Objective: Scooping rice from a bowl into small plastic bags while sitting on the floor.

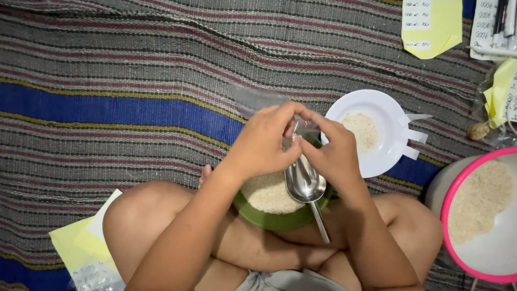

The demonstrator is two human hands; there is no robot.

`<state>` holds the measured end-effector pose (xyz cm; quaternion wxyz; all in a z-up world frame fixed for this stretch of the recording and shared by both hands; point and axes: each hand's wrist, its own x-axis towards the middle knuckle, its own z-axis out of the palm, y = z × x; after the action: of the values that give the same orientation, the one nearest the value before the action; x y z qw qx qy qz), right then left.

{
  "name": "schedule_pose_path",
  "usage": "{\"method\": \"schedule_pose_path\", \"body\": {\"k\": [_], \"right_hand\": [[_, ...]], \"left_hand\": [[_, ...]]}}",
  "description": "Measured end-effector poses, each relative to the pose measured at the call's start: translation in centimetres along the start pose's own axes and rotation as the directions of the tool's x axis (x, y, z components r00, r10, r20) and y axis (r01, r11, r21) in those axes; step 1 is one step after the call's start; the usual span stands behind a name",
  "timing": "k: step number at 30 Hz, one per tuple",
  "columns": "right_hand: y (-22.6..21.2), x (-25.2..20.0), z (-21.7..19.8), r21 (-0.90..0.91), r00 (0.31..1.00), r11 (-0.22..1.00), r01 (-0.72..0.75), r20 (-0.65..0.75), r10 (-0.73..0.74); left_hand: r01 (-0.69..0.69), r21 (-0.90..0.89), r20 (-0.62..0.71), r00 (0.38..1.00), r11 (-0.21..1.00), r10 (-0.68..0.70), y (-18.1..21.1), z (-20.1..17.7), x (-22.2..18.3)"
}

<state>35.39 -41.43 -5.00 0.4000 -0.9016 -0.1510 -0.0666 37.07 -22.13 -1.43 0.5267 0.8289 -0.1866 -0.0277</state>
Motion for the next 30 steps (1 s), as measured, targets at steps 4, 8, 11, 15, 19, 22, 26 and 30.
{"method": "schedule_pose_path", "body": {"k": [4,8,11,15,19,22,26,30], "right_hand": [[-0.4,0.5,-0.8,0.203,0.979,0.959,-0.198,0.078,0.186],[-0.6,0.6,-1.5,0.304,0.943,0.895,-0.326,0.174,0.285],[0.2,0.2,-1.3,0.387,0.936,0.853,-0.350,0.170,0.307],[0.1,0.0,-1.4,0.467,0.914,0.786,-0.405,0.180,0.364],[-1.7,0.3,-2.4,0.492,0.928,0.791,-0.363,0.116,0.353],[-1.9,-0.1,-3.8,0.376,0.953,0.880,-0.291,0.034,0.301],[-4.4,-0.6,-6.4,-0.286,0.820,0.852,-0.439,0.259,0.510],[-4.4,-6.0,-5.5,-0.473,0.667,0.751,-0.461,0.374,0.645]], "left_hand": [[-0.120,0.083,0.028,0.993,0.989,0.118,-0.1,-0.1,0.4],[-0.144,0.264,0.128,0.985,0.954,0.114,-1.4,1.6,0.1],[-0.201,0.330,0.085,0.979,0.922,0.183,-2.0,2.6,0.5],[-0.226,0.347,-0.035,0.967,0.910,0.253,-2.5,3.6,0.6],[-0.221,0.382,-0.033,0.967,0.898,0.252,-2.5,3.0,0.8],[-0.215,0.355,-0.068,0.965,0.910,0.254,-2.9,2.5,0.8],[-0.150,0.197,-0.170,0.968,0.969,0.184,-1.8,0.3,0.4],[-0.162,-0.021,-0.260,0.954,0.987,0.151,-0.3,-2.1,-0.1]]}}
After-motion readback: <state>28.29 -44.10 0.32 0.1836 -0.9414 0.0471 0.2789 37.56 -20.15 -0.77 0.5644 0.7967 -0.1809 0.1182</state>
